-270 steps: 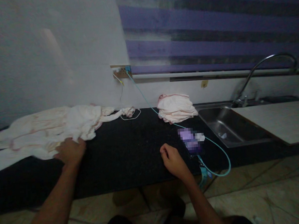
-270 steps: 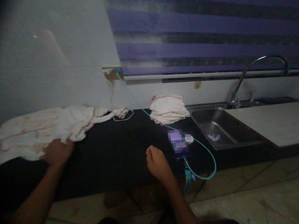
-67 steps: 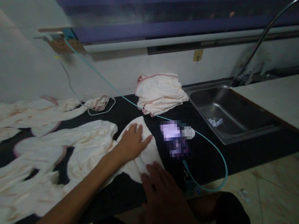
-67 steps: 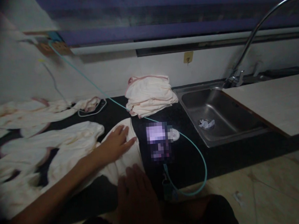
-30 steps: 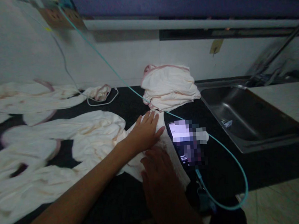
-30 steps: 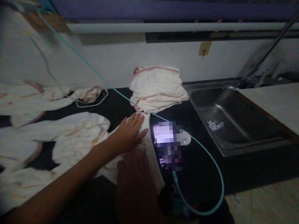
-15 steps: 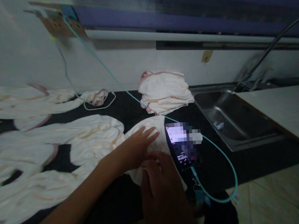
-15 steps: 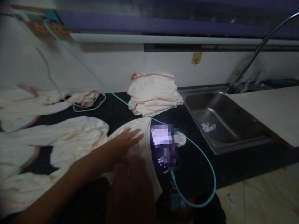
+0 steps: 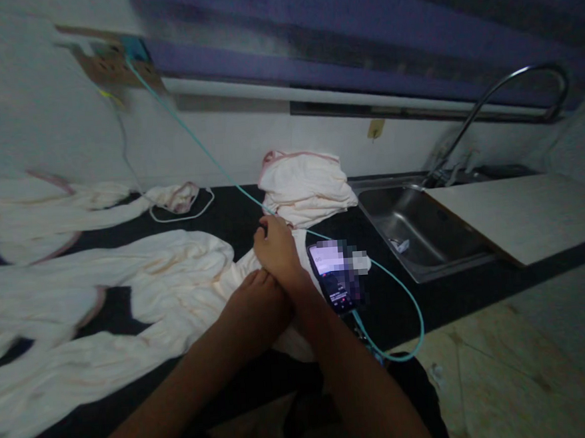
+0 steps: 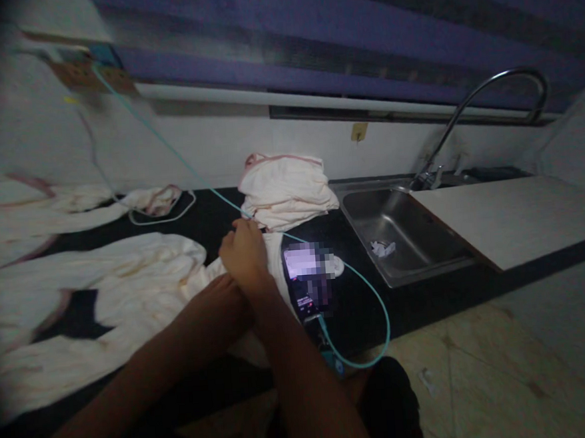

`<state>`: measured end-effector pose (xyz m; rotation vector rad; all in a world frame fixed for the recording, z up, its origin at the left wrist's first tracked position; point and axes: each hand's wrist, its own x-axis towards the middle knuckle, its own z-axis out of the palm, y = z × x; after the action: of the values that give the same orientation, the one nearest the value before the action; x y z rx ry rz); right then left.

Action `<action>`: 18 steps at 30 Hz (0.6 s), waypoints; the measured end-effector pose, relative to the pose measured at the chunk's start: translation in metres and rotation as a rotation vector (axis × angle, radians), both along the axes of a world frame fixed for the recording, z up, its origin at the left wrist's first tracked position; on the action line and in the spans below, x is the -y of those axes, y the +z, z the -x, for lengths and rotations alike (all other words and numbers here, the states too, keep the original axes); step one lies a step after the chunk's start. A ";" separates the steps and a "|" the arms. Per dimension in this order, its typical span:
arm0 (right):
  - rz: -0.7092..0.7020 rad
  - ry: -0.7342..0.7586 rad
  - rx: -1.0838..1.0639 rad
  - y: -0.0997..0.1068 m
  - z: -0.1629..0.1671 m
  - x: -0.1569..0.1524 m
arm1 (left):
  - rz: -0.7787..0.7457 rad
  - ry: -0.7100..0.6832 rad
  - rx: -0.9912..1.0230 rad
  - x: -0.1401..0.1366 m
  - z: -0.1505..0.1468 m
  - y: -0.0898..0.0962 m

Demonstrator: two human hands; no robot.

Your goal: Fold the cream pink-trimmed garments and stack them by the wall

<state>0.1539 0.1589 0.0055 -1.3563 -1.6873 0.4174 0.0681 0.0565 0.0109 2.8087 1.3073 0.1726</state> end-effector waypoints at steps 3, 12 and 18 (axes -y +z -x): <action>0.041 -0.034 -0.003 -0.018 -0.002 -0.022 | -0.066 -0.019 -0.087 0.026 0.014 0.003; -0.008 -0.038 0.058 -0.038 0.000 -0.028 | 0.258 0.229 -0.323 0.076 0.042 0.039; 0.032 -0.037 0.070 -0.036 -0.002 -0.028 | 0.498 0.390 -0.395 0.119 0.060 0.051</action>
<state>0.1556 0.1871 -0.0303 -1.4383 -1.7165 0.3811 0.0083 -0.0628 0.0620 2.2131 1.6756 -0.6385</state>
